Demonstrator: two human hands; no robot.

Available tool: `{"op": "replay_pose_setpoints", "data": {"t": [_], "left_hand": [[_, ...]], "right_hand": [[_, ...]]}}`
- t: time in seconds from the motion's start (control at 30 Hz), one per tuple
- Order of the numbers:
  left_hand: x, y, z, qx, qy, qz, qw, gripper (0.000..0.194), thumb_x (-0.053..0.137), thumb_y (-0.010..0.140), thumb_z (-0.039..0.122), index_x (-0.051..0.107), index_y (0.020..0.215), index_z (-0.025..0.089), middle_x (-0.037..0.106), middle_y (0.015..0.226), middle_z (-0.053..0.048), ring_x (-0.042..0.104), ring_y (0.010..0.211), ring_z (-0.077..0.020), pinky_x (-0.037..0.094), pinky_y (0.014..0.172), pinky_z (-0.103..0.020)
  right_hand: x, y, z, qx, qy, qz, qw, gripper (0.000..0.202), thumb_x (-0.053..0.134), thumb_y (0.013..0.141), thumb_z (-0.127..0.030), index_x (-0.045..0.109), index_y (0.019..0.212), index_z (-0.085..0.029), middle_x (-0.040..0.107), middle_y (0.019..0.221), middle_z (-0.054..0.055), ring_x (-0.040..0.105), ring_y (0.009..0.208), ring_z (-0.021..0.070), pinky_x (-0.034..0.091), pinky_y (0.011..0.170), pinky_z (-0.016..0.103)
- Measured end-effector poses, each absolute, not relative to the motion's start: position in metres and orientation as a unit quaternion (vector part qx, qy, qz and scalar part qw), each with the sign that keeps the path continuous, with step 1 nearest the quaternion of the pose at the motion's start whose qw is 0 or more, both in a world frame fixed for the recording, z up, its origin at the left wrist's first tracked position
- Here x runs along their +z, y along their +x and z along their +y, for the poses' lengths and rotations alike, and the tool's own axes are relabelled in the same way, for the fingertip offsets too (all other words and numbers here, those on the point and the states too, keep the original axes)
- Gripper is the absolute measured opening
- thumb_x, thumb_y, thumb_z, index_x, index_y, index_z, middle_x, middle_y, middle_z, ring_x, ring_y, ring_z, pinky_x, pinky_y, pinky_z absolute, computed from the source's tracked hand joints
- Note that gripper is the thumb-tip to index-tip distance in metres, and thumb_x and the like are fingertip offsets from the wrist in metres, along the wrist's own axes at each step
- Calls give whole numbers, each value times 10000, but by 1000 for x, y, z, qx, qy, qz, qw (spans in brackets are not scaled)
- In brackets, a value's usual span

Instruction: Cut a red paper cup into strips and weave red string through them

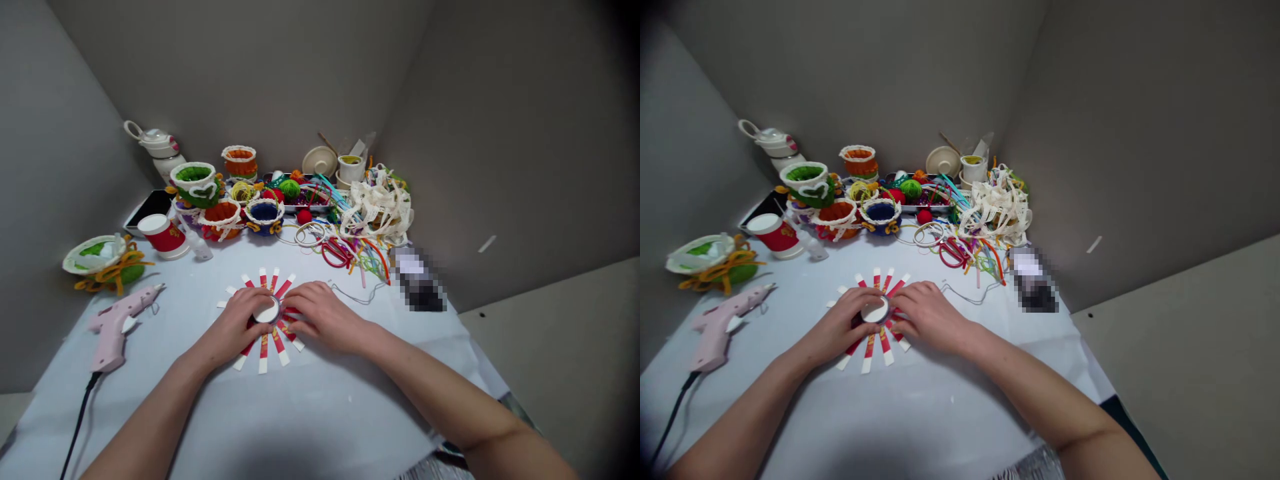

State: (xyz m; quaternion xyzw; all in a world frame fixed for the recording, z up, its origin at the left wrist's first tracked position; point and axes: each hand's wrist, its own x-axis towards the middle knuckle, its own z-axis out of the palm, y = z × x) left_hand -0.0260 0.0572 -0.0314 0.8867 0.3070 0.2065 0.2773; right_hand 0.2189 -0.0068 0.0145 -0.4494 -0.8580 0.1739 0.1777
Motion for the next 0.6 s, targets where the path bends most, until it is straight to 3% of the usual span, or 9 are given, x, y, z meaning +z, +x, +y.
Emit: {"op": "replay_pose_setpoints", "data": {"t": [0.27, 0.4, 0.6], "left_hand": [[-22, -23, 55, 188, 884, 301, 304, 304, 732, 901, 324, 623, 1170, 235, 653, 1304, -102, 561, 1251, -297, 429, 1080, -496], [-17, -23, 54, 171, 889, 269, 328, 343, 682, 912, 181, 606, 1240, 246, 642, 1357, -96, 540, 1323, -277, 395, 1140, -500], [-18, -25, 52, 179, 879, 265, 355, 386, 602, 907, 88, 584, 1265, 232, 511, 1505, -125, 487, 1395, -253, 420, 1152, -467]], "right_hand": [[-9, 225, 0, 172, -441, -853, 220, 359, 568, 1016, -419, 614, 1276, -176, 691, 1255, 112, 601, 1175, 238, 410, 1023, 423], [-13, 232, -5, 175, -434, -853, 229, 324, 528, 1035, -394, 627, 1241, -165, 702, 1190, 133, 629, 1078, 237, 441, 958, 406], [-16, 230, -11, 174, -433, -863, 195, 253, 568, 1018, -377, 650, 1135, -168, 705, 1064, 108, 621, 989, 244, 419, 908, 411]]}}
